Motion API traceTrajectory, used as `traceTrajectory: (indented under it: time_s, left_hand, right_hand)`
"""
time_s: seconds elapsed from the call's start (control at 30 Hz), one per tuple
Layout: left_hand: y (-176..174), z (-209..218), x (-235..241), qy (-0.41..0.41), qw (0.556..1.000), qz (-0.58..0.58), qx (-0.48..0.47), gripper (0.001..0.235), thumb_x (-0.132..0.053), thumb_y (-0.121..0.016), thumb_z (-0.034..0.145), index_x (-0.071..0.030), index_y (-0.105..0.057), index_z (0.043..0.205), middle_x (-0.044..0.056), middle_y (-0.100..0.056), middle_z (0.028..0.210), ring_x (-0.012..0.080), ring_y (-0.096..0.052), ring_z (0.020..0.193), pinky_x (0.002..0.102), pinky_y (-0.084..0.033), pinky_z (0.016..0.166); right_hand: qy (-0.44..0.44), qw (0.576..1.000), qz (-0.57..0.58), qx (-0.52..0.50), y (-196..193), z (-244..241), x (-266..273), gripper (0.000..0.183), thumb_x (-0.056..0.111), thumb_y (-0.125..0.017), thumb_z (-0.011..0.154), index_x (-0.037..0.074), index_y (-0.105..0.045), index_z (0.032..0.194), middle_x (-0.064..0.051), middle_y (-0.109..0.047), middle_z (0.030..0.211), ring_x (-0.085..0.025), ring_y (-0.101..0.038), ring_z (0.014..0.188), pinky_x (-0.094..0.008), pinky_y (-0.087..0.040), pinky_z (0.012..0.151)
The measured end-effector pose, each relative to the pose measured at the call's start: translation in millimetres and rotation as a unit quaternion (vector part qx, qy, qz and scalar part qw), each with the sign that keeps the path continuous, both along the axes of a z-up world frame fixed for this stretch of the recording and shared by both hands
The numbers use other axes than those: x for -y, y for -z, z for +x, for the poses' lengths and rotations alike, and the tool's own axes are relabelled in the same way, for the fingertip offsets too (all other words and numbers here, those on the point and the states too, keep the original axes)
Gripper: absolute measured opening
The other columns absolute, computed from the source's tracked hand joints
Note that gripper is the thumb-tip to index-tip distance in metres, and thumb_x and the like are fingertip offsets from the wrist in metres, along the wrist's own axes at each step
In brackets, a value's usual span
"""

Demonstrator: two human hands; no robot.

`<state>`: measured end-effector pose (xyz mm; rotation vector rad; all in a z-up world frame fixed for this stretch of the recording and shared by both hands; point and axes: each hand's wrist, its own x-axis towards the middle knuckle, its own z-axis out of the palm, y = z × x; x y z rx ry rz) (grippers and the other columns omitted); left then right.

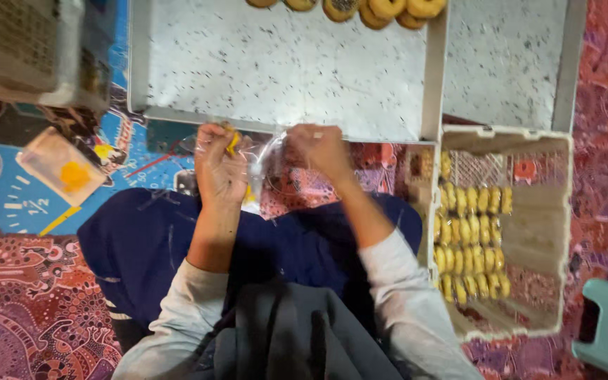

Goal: The person sits on the floor and repeatedly picks donuts from a metal tray, places them into clear plastic bags, and arranges the sealed bags in a white crate. The person handles donuts with and without sprinkles.

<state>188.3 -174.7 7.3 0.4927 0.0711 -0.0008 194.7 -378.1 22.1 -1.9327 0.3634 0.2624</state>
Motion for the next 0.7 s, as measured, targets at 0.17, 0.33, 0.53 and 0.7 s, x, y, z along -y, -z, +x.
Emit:
traceTrajectory:
  time_s: [0.17,0.33,0.53,0.7]
  left_hand:
    - [3.5,21.3,-28.3,-0.053,0.986,-0.079,-0.133,0.02,-0.032,-0.067,0.098,-0.013,-0.063,0.101,0.002,-0.066,0.099,0.0216,-0.064,0.096,0.047,-0.053,0.094]
    - [5.2,31.1,-47.8,-0.065,0.979,-0.136,-0.134,0.036,-0.046,-0.062,0.099,-0.011,-0.067,0.103,0.007,-0.069,0.1,0.0258,-0.065,0.098,0.054,-0.051,0.102]
    - [34.8,40.4,-69.6,-0.074,0.964,-0.213,-0.14,0.044,-0.049,-0.062,0.098,-0.006,-0.068,0.11,0.016,-0.069,0.103,0.0311,-0.065,0.103,0.053,-0.047,0.11]
    - [26.0,37.2,-51.8,-0.115,0.948,-0.254,-0.152,0.047,-0.049,-0.061,0.1,-0.004,-0.063,0.116,0.016,-0.067,0.109,0.0323,-0.063,0.109,0.056,-0.048,0.111]
  right_hand:
    - [0.04,0.871,-0.405,0.275,33.1,175.8,92.6,0.091,0.059,-0.092,0.081,-0.005,-0.062,0.138,-0.03,-0.031,0.154,-0.051,-0.033,0.139,-0.067,-0.03,0.109]
    - [0.003,0.855,-0.507,0.103,36.9,231.9,96.2,0.069,0.059,-0.085,0.084,-0.005,-0.071,0.108,-0.028,-0.009,0.164,-0.055,-0.005,0.147,-0.081,-0.008,0.11]
    - [-0.035,0.938,-0.31,0.153,-13.5,127.4,44.0,0.055,0.039,-0.088,0.084,0.0,-0.069,0.117,-0.031,-0.053,0.141,-0.044,-0.055,0.129,-0.053,-0.044,0.108]
    - [-0.144,0.97,0.179,0.077,-41.8,0.9,-6.0,0.072,0.017,-0.091,0.072,0.0,-0.062,0.136,-0.01,-0.071,0.123,-0.018,-0.068,0.109,-0.034,-0.057,0.097]
